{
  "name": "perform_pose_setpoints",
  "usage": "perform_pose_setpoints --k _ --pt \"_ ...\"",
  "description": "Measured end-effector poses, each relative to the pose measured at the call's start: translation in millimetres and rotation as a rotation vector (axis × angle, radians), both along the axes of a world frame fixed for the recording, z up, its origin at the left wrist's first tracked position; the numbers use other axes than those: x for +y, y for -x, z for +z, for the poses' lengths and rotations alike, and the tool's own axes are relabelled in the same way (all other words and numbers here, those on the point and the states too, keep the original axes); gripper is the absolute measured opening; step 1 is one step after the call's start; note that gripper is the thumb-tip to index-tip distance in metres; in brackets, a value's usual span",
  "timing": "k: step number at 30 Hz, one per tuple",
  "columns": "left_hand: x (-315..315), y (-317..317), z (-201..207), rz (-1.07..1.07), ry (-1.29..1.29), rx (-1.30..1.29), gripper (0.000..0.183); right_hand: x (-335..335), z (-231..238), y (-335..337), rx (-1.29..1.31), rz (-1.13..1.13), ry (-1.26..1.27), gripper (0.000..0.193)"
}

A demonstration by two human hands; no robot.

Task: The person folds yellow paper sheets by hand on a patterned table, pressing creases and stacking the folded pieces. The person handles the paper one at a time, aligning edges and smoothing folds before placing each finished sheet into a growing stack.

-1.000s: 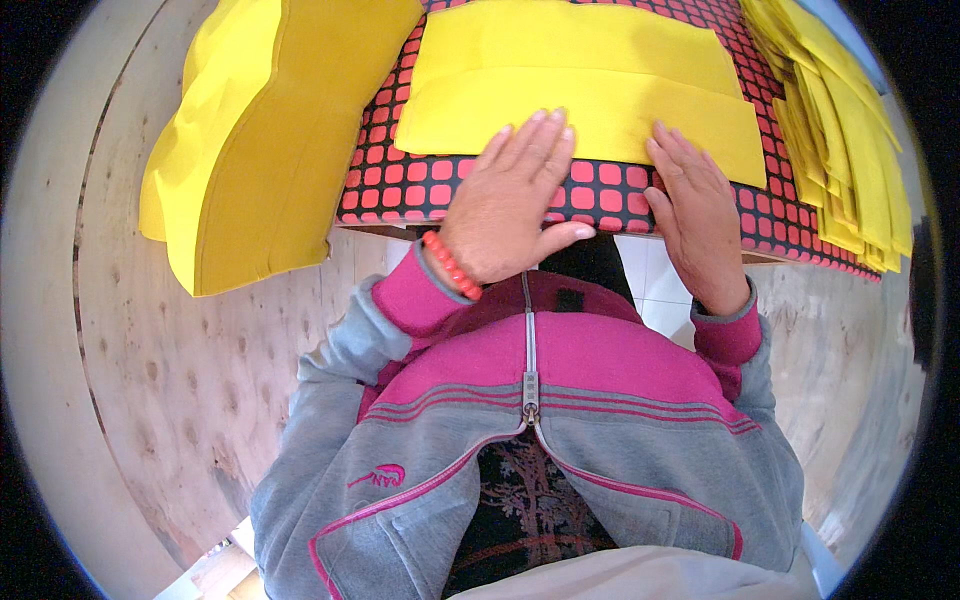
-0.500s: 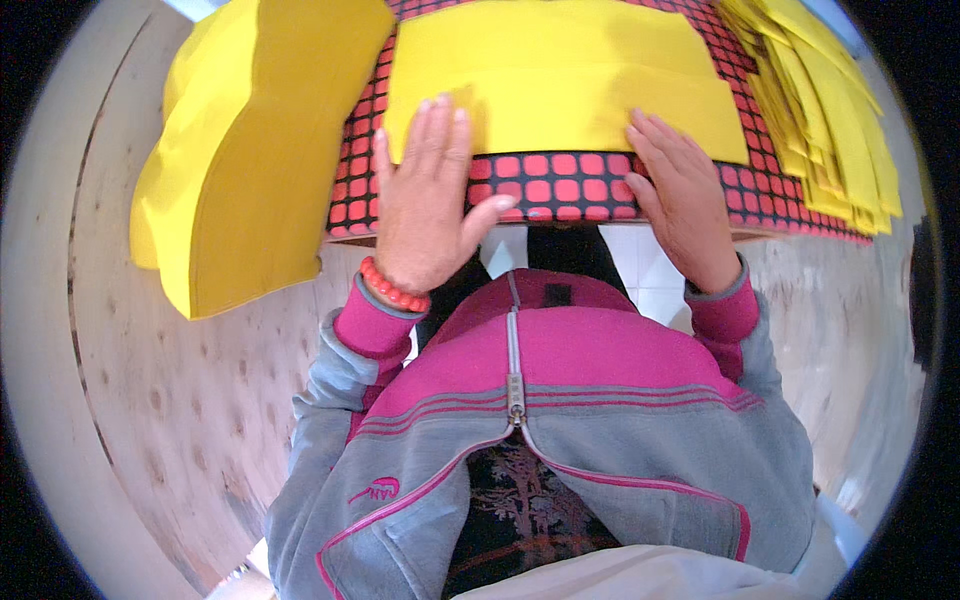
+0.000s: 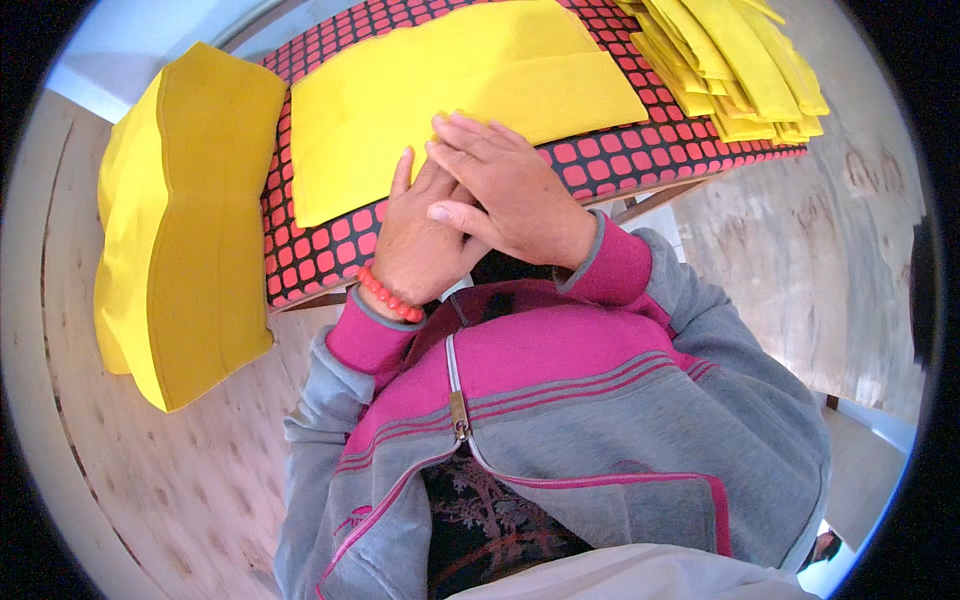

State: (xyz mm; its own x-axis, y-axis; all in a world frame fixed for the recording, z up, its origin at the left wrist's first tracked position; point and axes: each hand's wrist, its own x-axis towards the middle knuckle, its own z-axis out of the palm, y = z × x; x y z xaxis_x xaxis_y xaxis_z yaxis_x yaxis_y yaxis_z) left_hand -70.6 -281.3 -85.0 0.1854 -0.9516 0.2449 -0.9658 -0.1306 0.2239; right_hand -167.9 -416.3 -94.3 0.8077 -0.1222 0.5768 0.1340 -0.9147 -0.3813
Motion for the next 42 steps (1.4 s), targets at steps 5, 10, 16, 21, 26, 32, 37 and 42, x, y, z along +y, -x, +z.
perform_pose_setpoints --k 5,10,16,21,26,32,37,42 --pt "23.2 -21.0 -1.5 0.131 -0.025 -0.048 0.081 -34.7 -9.4 31.4 0.130 -0.253 0.131 0.068" --pt "71.7 -47.2 -3.6 0.313 -0.065 -0.101 0.085 -68.4 -10.3 72.9 0.191 -0.434 0.233 0.071" --pt "88.7 -44.5 0.2 0.372 -0.069 -0.192 0.080 -84.2 -7.1 96.9 0.159 -0.567 0.255 0.067" --pt "38.3 -17.8 10.5 0.210 0.070 -0.223 0.073 -43.0 2.8 59.3 0.035 -0.385 0.255 0.056" --pt "5.7 -12.3 6.7 0.105 -0.023 -0.071 0.073 -19.3 -5.5 19.7 0.125 -0.175 0.154 0.050" --pt "70.4 -41.1 -2.9 0.323 -0.047 -0.055 0.074 -71.1 -14.6 76.0 0.182 -0.357 0.187 0.056" --pt "94.7 -41.7 1.9 0.501 -0.118 -0.145 0.073 -97.8 -6.2 101.8 0.135 -0.509 0.215 0.055" --pt "56.3 -24.7 18.3 0.293 0.078 -0.209 0.070 -80.9 13.1 80.1 -0.004 -0.331 0.247 0.055"
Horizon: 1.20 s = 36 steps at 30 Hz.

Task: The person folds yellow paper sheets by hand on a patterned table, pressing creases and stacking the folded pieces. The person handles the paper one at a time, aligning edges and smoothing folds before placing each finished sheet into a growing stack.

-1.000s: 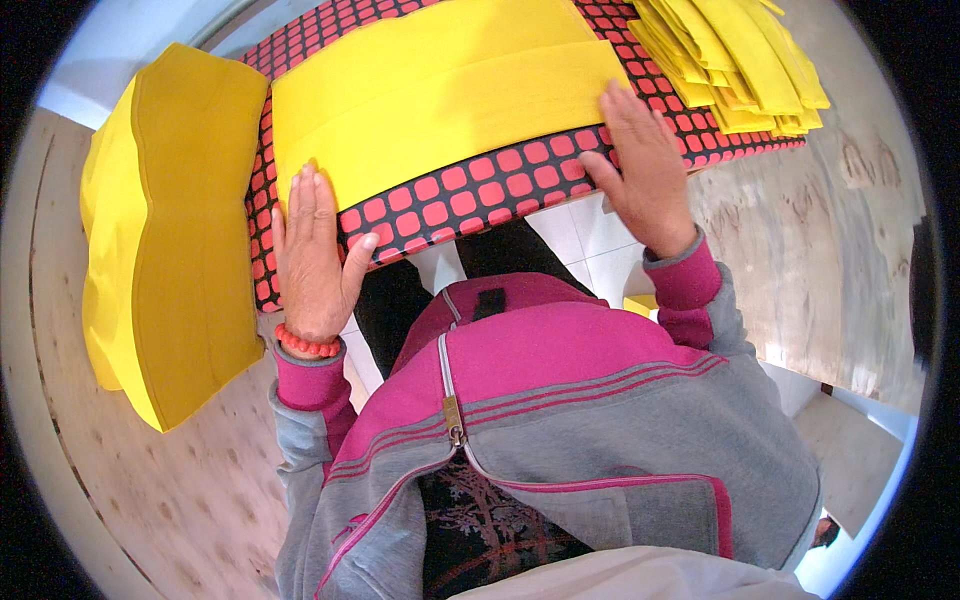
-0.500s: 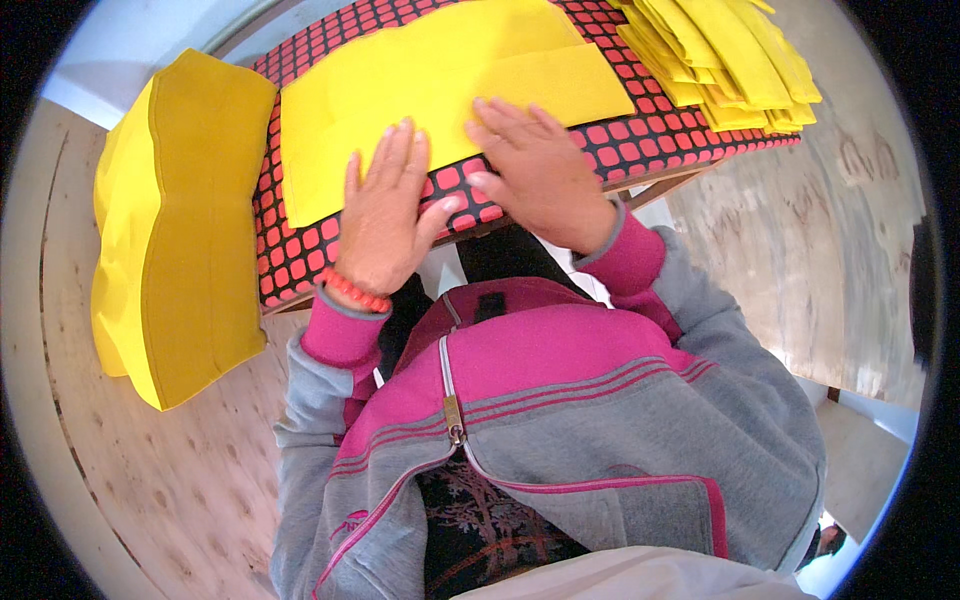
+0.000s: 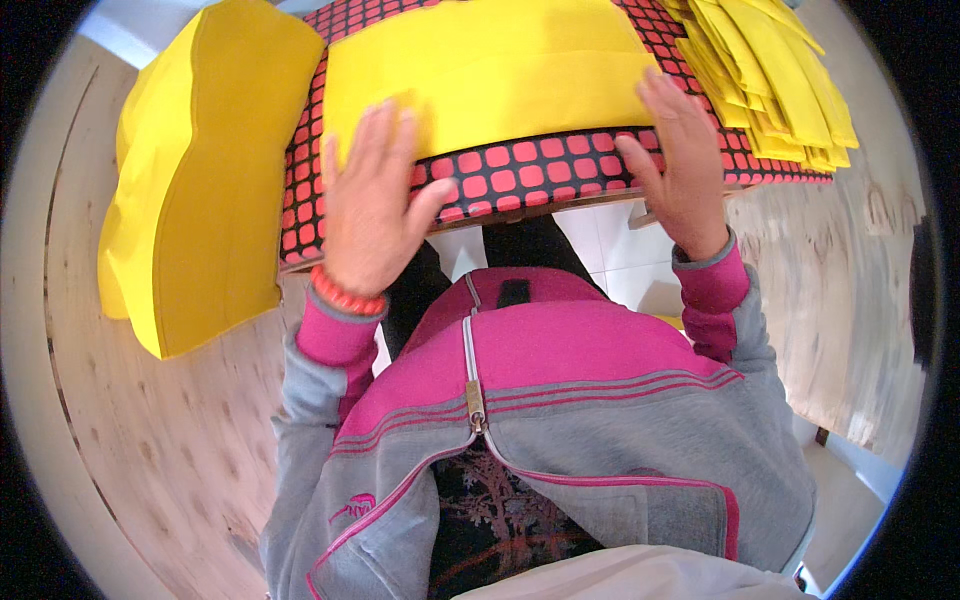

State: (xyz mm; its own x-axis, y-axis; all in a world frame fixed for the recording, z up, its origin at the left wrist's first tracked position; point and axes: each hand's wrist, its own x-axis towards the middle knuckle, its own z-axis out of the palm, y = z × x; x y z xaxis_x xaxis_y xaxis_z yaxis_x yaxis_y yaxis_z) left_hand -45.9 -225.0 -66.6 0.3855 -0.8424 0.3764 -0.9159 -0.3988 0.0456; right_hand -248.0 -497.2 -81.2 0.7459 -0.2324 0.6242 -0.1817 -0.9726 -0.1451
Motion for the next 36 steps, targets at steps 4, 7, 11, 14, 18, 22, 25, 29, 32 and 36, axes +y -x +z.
perform_pose_setpoints --k 4,7,11,14,18,22,25,29,32,36 --pt "-48.4 1.5 6.4 -0.158 -0.081 -0.022 0.061 13.5 5.2 -31.6 0.054 0.205 -0.032 0.054" --pt "-65.7 1.1 11.1 -0.173 -0.146 -0.058 0.055 14.1 3.8 -44.1 0.091 0.244 -0.028 0.054" --pt "-76.9 -2.3 16.7 -0.183 -0.263 -0.120 0.051 10.5 1.9 -46.4 0.145 0.249 -0.046 0.055" --pt "-82.6 -1.7 15.1 -0.182 -0.297 -0.168 0.048 8.9 3.2 -47.9 0.154 0.264 -0.065 0.055" --pt "-85.2 -0.8 7.6 -0.150 -0.252 -0.203 0.047 6.3 5.4 -51.4 0.152 0.261 -0.048 0.049" --pt "-80.0 -8.8 5.3 -0.173 -0.166 -0.168 0.048 -12.0 7.1 -49.5 0.149 0.218 0.060 0.044" --pt "-75.1 -14.1 5.2 -0.196 -0.142 -0.113 0.049 -32.1 6.6 -42.4 0.114 0.137 0.147 0.038" --pt "-76.7 -16.1 -1.0 -0.199 -0.090 -0.128 0.044 -49.2 6.8 -20.4 0.208 0.078 0.188 0.034" --pt "-81.3 -21.3 -6.0 -0.114 -0.038 -0.195 0.032 -46.7 5.3 7.5 0.254 0.060 0.212 0.037" --pt "-80.5 -16.0 -6.2 0.005 -0.004 -0.174 0.022 -31.6 -5.1 38.7 0.170 0.137 0.202 0.048"
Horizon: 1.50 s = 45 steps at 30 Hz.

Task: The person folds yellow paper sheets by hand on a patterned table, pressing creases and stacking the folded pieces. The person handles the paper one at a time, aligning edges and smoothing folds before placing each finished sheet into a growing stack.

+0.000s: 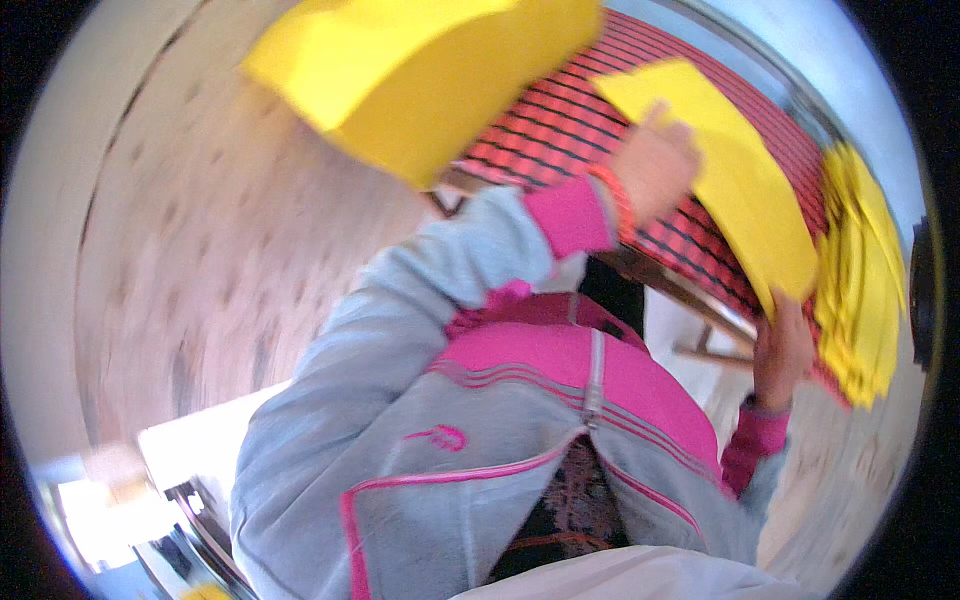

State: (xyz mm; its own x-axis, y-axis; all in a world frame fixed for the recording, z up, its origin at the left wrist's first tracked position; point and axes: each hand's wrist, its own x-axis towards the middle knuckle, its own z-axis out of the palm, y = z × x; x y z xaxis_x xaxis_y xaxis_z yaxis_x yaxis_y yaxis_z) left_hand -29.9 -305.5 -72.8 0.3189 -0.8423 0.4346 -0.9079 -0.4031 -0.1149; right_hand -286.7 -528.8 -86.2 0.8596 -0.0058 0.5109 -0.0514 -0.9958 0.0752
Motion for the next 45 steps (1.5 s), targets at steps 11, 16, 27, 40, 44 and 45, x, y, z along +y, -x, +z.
perform_pose_setpoints --k 11,16,27,40,44,45 --pt "39.7 82.1 -7.4 -0.341 0.496 0.146 0.040 11.5 -7.9 2.8 -0.010 -0.173 -0.111 0.037" --pt "53.9 103.4 -13.7 -0.309 0.481 0.492 0.037 35.5 1.5 6.3 -0.050 -0.235 -0.038 0.036" --pt "75.0 115.2 -31.0 -0.129 0.664 2.238 0.073 156.4 20.0 -23.6 -0.048 0.038 -0.126 0.011" --pt "71.2 103.7 -41.7 -0.105 0.727 2.282 0.031 197.1 39.8 -15.4 0.123 0.200 -0.136 0.031" --pt "81.2 103.0 -35.9 -0.176 0.790 2.233 0.040 168.2 57.5 5.0 0.210 0.306 -0.257 0.037" --pt "84.9 101.3 -32.5 -0.146 0.778 2.216 0.040 155.2 61.5 9.4 0.154 0.377 -0.273 0.038"
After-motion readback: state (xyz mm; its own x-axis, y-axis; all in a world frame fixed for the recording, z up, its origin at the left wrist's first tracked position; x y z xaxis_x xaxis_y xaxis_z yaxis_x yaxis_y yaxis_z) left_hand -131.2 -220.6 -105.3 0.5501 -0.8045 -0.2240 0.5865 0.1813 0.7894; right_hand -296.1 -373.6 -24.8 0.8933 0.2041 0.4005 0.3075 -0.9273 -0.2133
